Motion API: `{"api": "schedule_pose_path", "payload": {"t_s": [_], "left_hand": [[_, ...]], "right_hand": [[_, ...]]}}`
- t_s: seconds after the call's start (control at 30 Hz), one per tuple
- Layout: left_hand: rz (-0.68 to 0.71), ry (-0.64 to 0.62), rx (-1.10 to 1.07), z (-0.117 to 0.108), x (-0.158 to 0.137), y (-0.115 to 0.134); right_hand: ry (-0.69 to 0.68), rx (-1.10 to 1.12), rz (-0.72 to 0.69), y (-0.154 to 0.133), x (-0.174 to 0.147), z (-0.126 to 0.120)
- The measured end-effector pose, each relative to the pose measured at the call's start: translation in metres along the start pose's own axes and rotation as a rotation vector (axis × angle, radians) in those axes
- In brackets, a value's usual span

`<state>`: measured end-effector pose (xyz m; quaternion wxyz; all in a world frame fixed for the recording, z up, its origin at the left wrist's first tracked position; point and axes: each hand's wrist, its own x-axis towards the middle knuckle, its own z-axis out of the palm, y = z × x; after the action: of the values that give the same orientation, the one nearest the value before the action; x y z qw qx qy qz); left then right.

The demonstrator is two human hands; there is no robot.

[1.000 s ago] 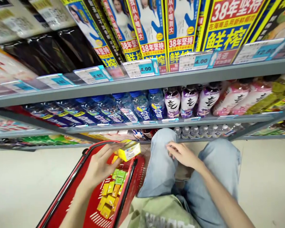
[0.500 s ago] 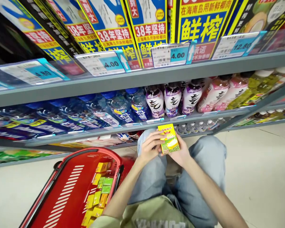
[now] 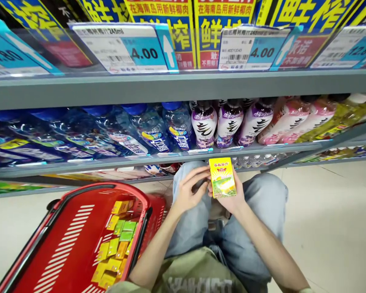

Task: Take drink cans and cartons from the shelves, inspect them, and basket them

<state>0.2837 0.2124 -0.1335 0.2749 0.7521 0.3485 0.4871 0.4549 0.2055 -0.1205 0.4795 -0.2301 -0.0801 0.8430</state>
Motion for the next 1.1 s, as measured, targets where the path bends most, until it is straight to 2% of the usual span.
{"api": "schedule_pose_path", "payload": {"t_s": [0.2,0.53,1.1], "left_hand": [[0.069,-0.109,-0.001,-0.0052,-0.0046,-0.0012],[0.079,-0.061,0.061,0.0018,-0.0057,-0.0029],[0.085,-0.071,0.083,0.0030,-0.0058,0.0003]], "right_hand": [[-0.041,0.003,-0.028,0.0017,0.0035,-0.0014],[0.036,-0.007,-0.008,0.0004,0.0012,0.0045],[-0.020,-0.004,-0.019,-0.0005,-0.0012,0.0012]]}}
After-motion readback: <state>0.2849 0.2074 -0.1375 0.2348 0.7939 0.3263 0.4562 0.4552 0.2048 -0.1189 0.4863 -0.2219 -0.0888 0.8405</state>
